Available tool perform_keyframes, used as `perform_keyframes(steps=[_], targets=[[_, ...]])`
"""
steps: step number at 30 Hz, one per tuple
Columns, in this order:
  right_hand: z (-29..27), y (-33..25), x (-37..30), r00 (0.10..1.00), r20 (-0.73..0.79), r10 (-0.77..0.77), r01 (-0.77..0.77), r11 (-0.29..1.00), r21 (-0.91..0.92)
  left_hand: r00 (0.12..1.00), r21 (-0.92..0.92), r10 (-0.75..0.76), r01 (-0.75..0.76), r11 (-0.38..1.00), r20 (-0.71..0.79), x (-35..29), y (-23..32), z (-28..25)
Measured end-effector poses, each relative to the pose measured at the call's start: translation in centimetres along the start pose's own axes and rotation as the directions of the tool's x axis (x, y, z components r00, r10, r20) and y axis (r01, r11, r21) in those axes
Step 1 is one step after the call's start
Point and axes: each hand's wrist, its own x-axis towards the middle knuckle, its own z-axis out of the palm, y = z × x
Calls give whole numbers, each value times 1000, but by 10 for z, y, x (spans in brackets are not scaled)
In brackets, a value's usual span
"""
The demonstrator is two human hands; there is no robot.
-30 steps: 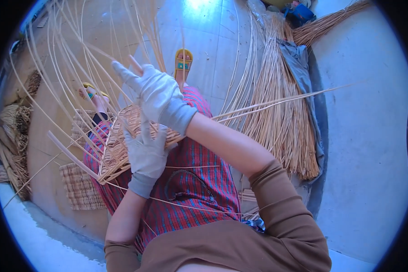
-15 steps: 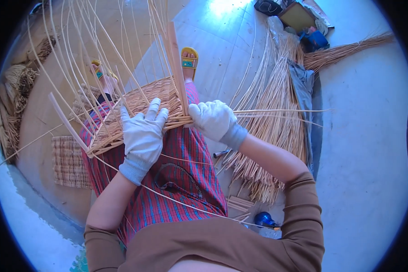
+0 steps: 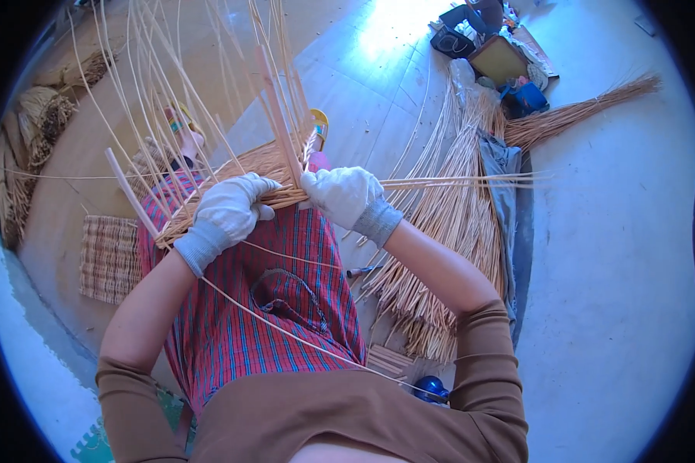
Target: Weaving a wicker basket base and sides using long thin strips of material.
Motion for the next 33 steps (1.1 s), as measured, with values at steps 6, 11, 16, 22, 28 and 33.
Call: perform_keyframes(steps=[6,11,16,22,28,33], targets=[[-15,-4,11,999,18,-51,51,999,16,995,76,-82,86,993,-48,0,-2,2],[12,-2,1,1000,22,5,-8,995,100,998,-25,-36,35,999,-50,-3,-10,23],[7,-9,-9,999,11,38,-40,991,124,941,183,117,-61,981,-316,-8,4,20],[0,-21,-10,999,12,53,-53,999,3,917,-808,-397,266,526,43,23,32,25],[-31,9,6,962,272,-15,-26,989,147,936,-889,-319,268,371,149,24,21,33],[-30,37,29,890,453,-58,-149,901,407,954,-888,-252,252,386,161,16,17,28]])
